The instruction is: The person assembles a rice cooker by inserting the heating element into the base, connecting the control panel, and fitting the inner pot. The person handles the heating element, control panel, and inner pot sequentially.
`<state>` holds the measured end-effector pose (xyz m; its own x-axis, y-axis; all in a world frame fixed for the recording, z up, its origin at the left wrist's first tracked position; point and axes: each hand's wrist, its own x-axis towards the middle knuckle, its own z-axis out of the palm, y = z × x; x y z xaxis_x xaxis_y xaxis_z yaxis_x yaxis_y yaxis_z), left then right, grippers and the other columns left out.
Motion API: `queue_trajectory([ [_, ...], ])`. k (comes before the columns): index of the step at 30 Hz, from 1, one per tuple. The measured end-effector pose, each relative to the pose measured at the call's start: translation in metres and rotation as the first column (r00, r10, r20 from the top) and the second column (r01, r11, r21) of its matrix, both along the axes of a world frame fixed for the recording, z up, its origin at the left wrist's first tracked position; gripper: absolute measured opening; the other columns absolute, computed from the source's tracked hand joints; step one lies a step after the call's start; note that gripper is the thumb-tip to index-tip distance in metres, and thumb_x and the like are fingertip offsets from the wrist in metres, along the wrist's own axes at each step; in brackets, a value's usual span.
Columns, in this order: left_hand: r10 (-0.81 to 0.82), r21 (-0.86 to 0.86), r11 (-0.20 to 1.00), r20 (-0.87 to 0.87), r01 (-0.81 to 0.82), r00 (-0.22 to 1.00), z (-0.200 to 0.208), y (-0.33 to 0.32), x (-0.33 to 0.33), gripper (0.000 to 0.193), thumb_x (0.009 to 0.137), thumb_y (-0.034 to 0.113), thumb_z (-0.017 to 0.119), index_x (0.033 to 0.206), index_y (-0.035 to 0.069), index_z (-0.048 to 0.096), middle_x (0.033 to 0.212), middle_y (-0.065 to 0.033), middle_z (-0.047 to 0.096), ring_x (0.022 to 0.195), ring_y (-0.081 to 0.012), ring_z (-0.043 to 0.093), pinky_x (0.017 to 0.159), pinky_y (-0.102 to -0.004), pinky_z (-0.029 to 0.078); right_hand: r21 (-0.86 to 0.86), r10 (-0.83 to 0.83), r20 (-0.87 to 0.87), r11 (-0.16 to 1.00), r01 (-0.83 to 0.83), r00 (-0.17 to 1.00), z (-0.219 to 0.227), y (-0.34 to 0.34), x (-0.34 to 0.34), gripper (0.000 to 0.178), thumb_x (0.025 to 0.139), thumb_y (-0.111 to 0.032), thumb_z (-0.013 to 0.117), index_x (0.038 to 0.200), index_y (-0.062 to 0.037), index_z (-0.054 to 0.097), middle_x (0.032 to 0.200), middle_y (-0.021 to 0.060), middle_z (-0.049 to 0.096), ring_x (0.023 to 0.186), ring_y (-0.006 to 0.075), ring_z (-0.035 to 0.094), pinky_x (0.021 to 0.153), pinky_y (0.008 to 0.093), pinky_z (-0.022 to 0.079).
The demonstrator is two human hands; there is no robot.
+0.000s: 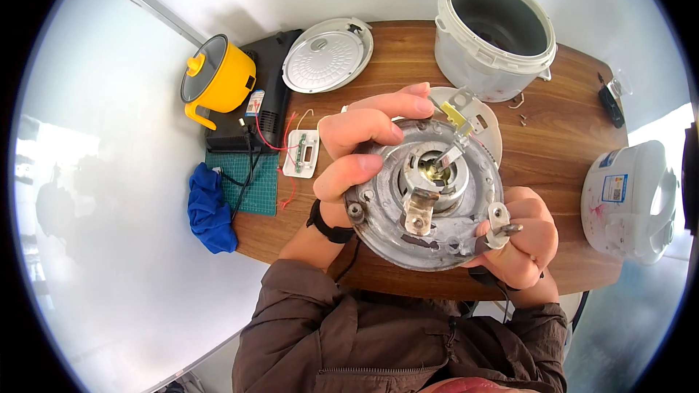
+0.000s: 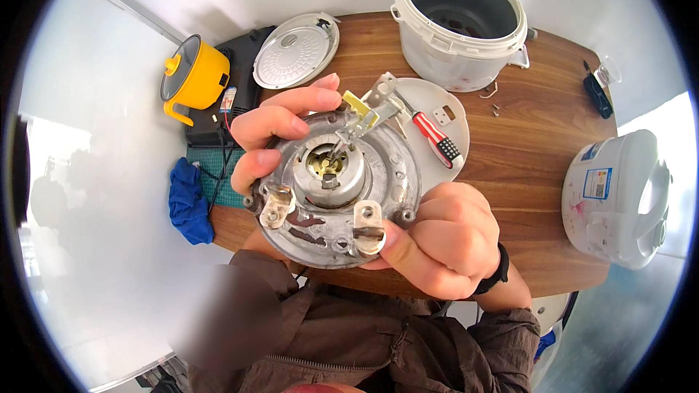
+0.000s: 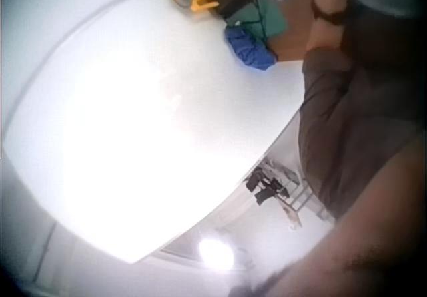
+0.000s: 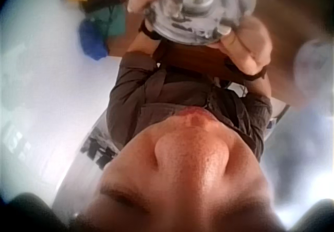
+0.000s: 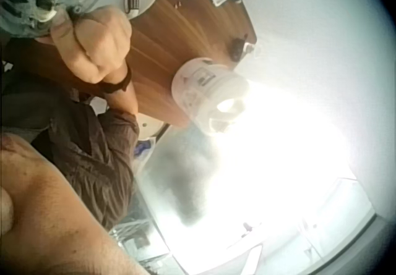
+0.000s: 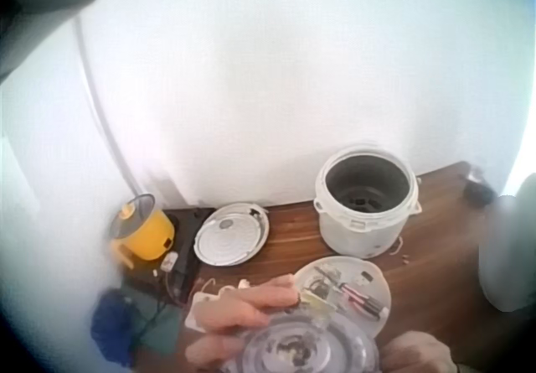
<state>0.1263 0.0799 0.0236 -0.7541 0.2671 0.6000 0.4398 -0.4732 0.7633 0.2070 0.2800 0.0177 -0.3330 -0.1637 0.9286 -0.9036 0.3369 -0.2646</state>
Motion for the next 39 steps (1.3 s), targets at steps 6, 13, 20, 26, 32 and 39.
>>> queue_trajectory([
  [6, -0.058, -0.032, 0.998, -0.195, 0.053, 0.979, -0.006, -0.005, -0.010, 0.034, 0.079, 0.026, 0.047, 0.090, -0.005, 0.055, 0.118, -0.0368, 0.061, 0.121, -0.0500, 0.055, 0.111, -0.0583, 0.037, 0.035, -0.011, -0.027, 0.999, 0.012, 1.000, 0.002, -0.003, 0.004, 0.037, 0.067, -0.015, 0.088, 0.097, -0.0043, 0.069, 0.084, 0.0011, 0.047, 0.064, 0.0161, 0.050, 0.053, 0.0306, 0.043],
  [13, 0.042, 0.106, 0.994, -0.288, -0.011, 0.957, -0.020, 0.006, -0.012, 0.034, 0.076, 0.026, 0.049, 0.085, -0.006, 0.056, 0.115, -0.0358, 0.063, 0.108, -0.0484, 0.062, 0.109, -0.0591, 0.040, 0.092, 0.014, -0.023, 0.996, -0.012, 1.000, 0.001, 0.000, 0.007, 0.034, 0.068, -0.012, 0.086, 0.096, -0.0043, 0.070, 0.084, 0.0011, 0.045, 0.065, 0.0163, 0.050, 0.054, 0.0313, 0.045],
  [20, 0.238, 0.140, 0.971, -0.508, -0.193, 0.828, -0.021, 0.014, -0.011, 0.016, 0.091, 0.016, 0.054, 0.098, 0.005, 0.045, 0.098, -0.0216, 0.055, 0.100, -0.0433, 0.064, 0.097, -0.0675, 0.048, 0.066, -0.010, -0.098, 0.998, 0.017, 0.995, -0.004, -0.005, 0.002, 0.034, 0.069, -0.013, 0.086, 0.098, -0.0038, 0.071, 0.084, 0.0007, 0.045, 0.065, 0.0157, 0.050, 0.054, 0.0301, 0.045],
  [26, 0.194, -0.035, 0.971, -0.457, -0.236, 0.868, -0.011, 0.008, -0.005, 0.021, 0.092, 0.011, 0.057, 0.105, 0.009, 0.041, 0.099, -0.0183, 0.050, 0.101, -0.0435, 0.063, 0.095, -0.0690, 0.050, 0.062, -0.016, -0.109, 0.998, 0.023, 0.994, -0.003, -0.004, 0.001, 0.035, 0.069, -0.013, 0.087, 0.098, -0.0035, 0.071, 0.084, 0.0005, 0.045, 0.064, 0.0150, 0.050, 0.053, 0.0292, 0.044],
  [32, 0.265, 0.131, 0.964, -0.499, -0.231, 0.825, -0.019, 0.017, -0.010, 0.027, 0.087, 0.006, 0.064, 0.105, 0.009, 0.043, 0.092, -0.0180, 0.051, 0.095, -0.0405, 0.064, 0.089, -0.0665, 0.054, 0.050, 0.002, -0.086, 0.999, 0.002, 0.996, -0.005, -0.005, 0.001, 0.037, 0.067, -0.012, 0.087, 0.098, -0.0020, 0.069, 0.084, 0.0013, 0.046, 0.063, 0.0150, 0.050, 0.050, 0.0295, 0.042],
  [39, 0.196, -0.026, 0.969, -0.524, -0.245, 0.829, -0.020, 0.008, -0.026, 0.017, 0.085, 0.003, 0.060, 0.093, 0.007, 0.046, 0.079, -0.0150, 0.052, 0.080, -0.0359, 0.065, 0.079, -0.0634, 0.057, -0.005, -0.082, 0.076, 0.997, 0.083, 0.994, -0.002, 0.004, -0.001, 0.048, 0.063, -0.009, 0.091, 0.103, 0.0015, 0.067, 0.088, 0.0036, 0.049, 0.065, 0.0172, 0.050, 0.051, 0.0313, 0.041],
])
